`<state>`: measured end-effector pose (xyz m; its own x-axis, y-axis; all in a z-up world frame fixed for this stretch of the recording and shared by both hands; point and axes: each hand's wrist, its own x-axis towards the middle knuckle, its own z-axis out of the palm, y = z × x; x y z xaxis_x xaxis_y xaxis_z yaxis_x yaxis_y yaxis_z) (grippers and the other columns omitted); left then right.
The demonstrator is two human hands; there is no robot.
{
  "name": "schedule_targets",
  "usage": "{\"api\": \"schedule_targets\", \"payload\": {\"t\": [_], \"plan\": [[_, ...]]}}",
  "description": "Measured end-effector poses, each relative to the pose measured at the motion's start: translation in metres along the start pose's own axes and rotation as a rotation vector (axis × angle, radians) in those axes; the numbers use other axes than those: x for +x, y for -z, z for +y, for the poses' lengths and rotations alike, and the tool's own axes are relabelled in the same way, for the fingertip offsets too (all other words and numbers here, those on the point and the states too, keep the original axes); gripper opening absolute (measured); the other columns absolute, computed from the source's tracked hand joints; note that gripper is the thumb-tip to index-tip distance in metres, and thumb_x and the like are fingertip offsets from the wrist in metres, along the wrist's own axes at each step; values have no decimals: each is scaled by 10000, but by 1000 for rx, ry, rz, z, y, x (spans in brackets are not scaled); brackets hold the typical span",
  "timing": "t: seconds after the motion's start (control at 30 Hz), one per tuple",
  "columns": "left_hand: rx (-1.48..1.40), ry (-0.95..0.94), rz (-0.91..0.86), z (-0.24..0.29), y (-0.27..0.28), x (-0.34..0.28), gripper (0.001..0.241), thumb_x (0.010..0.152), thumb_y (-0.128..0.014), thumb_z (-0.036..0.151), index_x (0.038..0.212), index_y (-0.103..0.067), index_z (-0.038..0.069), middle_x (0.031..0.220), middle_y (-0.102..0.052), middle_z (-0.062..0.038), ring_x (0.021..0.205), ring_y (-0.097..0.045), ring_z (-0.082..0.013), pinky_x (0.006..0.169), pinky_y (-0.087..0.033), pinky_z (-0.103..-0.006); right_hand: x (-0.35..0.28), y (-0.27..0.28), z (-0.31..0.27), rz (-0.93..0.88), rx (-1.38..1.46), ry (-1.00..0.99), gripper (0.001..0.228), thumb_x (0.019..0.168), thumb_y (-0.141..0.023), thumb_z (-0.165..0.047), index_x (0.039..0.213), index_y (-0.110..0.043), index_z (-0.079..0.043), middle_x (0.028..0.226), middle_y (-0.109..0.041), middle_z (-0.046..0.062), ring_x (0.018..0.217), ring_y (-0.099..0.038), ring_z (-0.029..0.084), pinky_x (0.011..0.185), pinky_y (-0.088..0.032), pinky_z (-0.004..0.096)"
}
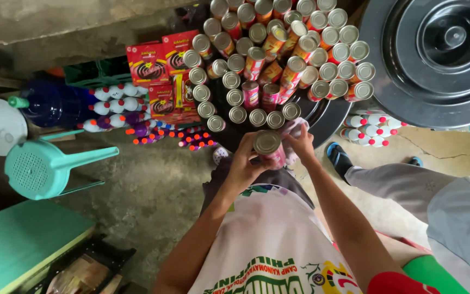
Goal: Wiping down canned goods with a cloth and organizing them on the grocery store shelves.
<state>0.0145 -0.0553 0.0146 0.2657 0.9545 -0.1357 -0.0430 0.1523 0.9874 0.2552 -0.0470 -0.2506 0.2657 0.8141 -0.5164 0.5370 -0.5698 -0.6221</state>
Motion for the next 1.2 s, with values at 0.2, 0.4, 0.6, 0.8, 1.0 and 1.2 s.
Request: {"api": "schedule_targets", "payload": {"t": [0.2, 0.4, 0.6, 0.8, 1.0, 1.2], "plan": [[-32, -49, -43, 20, 11, -5, 719, 778, -873, 86, 1409, -530, 88, 1373, -527, -21, 1287, -582, -178, 1017, -567, -378, -16, 28, -3, 86, 29, -146, 932, 759, -880, -392, 1514, -408, -117, 1392, -425, 255, 1195, -534, 374, 969, -485, 432], [-40, -50, -121, 36, 37, -12, 559, 837, -853, 126, 1318, -574, 71, 1303, -588, -34, 1237, -634, -187, 1046, -567, -372, -63, 40, -25, -19, 530, -5, 632, 962, -730, -420, 1447, -637, -26, 1402, -678, 196, 1204, -633, 255, 990, -506, 354], [-39, -99, -302, 52, 60, -24, 499, 897, -786, 194, 1311, -558, 34, 1265, -529, -53, 1152, -637, -183, 947, -578, -349, -208, 69, -148, -360, 1007, 361, 664, 1006, -670, -356, 1553, -430, -67, 1554, -541, -25, 1405, -536, 99, 1144, -457, 292], [49, -266, -432, 81, 81, -53, 591, 1004, -677, 185, 1514, -443, 0, 1397, -491, -123, 1296, -563, -239, 1033, -528, -340, -315, 70, -241, -249, 860, 433, 744, 816, -834, -48, 1469, -479, -17, 1360, -638, 79, 1243, -612, 180, 1050, -542, 404], [114, -181, -673, 93, 122, -90, 631, 1062, -525, 317, 1582, -342, 11, 1500, -452, -162, 1368, -527, -279, 1064, -486, -371, -386, 60, -264, -121, 692, 391, 669, 826, -846, -98, 1417, -540, -29, 1287, -665, 77, 1173, -625, 147, 1010, -527, 340], [205, -419, -739, 88, 152, -107, 672, 1069, -553, 370, 1595, -342, 9, 1589, -414, -200, 1484, -404, -343, 1179, -361, -448, -420, 75, -291, -178, 344, 345, 658, 772, -847, -209, 1340, -556, -49, 1144, -785, 46, 1050, -680, 108, 939, -525, 337]]}}
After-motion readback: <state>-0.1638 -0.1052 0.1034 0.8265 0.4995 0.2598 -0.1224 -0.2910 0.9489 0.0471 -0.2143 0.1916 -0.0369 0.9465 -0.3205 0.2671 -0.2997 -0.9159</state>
